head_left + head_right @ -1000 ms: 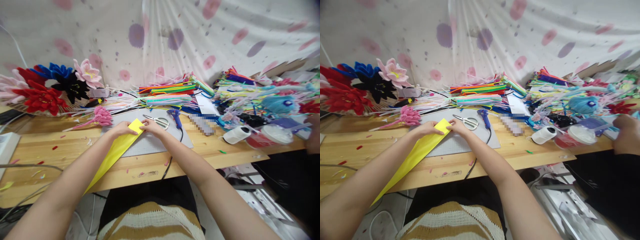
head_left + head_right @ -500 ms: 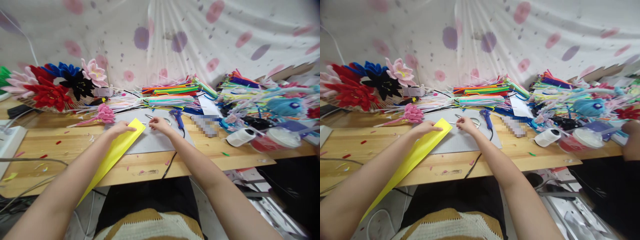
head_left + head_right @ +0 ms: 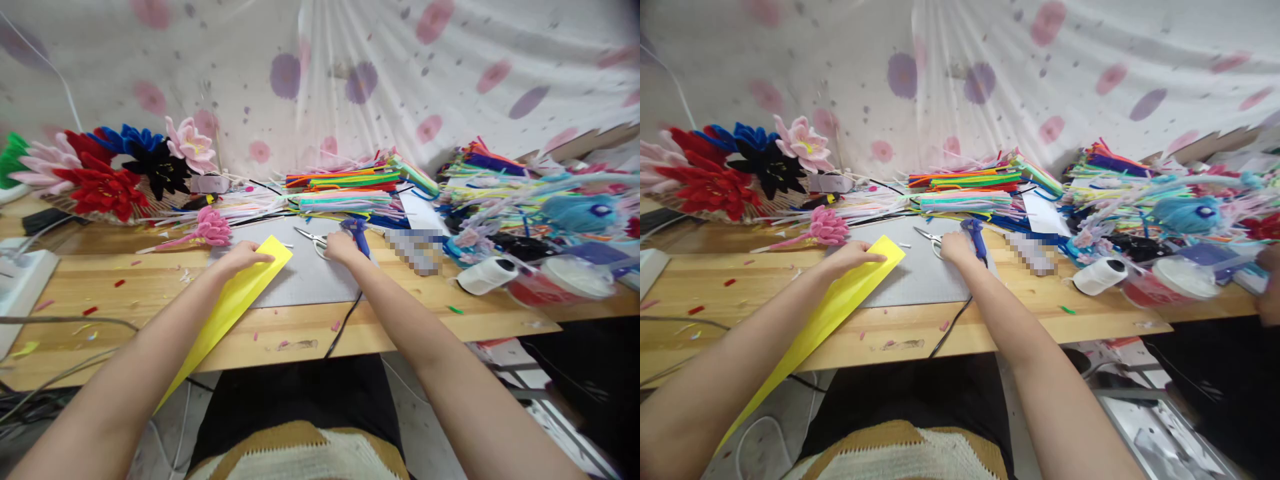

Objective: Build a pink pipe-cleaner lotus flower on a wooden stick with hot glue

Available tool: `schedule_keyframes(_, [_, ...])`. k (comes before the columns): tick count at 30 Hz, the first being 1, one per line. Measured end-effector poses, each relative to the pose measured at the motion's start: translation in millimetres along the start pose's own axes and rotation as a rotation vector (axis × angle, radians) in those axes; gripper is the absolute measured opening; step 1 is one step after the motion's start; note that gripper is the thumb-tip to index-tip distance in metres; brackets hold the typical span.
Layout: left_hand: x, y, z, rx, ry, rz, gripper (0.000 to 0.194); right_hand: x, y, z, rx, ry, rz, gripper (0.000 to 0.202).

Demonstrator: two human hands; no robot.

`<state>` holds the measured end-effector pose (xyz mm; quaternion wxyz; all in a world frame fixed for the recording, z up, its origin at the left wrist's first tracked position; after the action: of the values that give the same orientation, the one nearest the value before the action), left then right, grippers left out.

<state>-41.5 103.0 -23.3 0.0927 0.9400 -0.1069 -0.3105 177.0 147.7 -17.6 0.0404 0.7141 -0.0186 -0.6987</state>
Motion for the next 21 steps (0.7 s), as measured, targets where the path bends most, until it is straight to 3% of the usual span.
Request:
schedule_keyframes(5, [-3.5, 1, 3, -0.021, 0.011, -0.013, 0.035, -2, 0, -13, 0.038, -0.158, 0.147, 0.028])
schedule_keyframes(10, [-8.7, -4, 8, -0.029, 0.094, -0.021, 0.038, 0, 22, 5, -0.234, -0.81, 0.369, 0.03])
schedule_keyframes(12, [-8.8, -7, 12, -0.04, 0.161, -0.016, 0.042, 1, 31, 13, -0.322, -0.944, 0.422, 0.035])
schedule_keyframes(15, [-7.9, -8, 14, -0.053, 0.268, -0.018, 0.046, 9, 40, 24, -0.387, -0.974, 0.52, 0.039])
schedule_keyframes(21, [-5.9, -7, 15, -0.062, 0.366, -0.01, 0.047, 28, 51, 43, -0.393, -0.978, 0.92, 0.057])
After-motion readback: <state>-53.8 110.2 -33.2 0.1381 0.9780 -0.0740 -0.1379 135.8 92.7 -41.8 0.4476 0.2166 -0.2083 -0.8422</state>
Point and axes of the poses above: each hand's wrist, its own y-axis away from the middle knuckle, its own x-axis out of the palm, z = x × y, the point moved 10 cm from there along -y, towards the middle knuckle, and after that the axes turned 6 degrees about x, right-handed, at the moved point
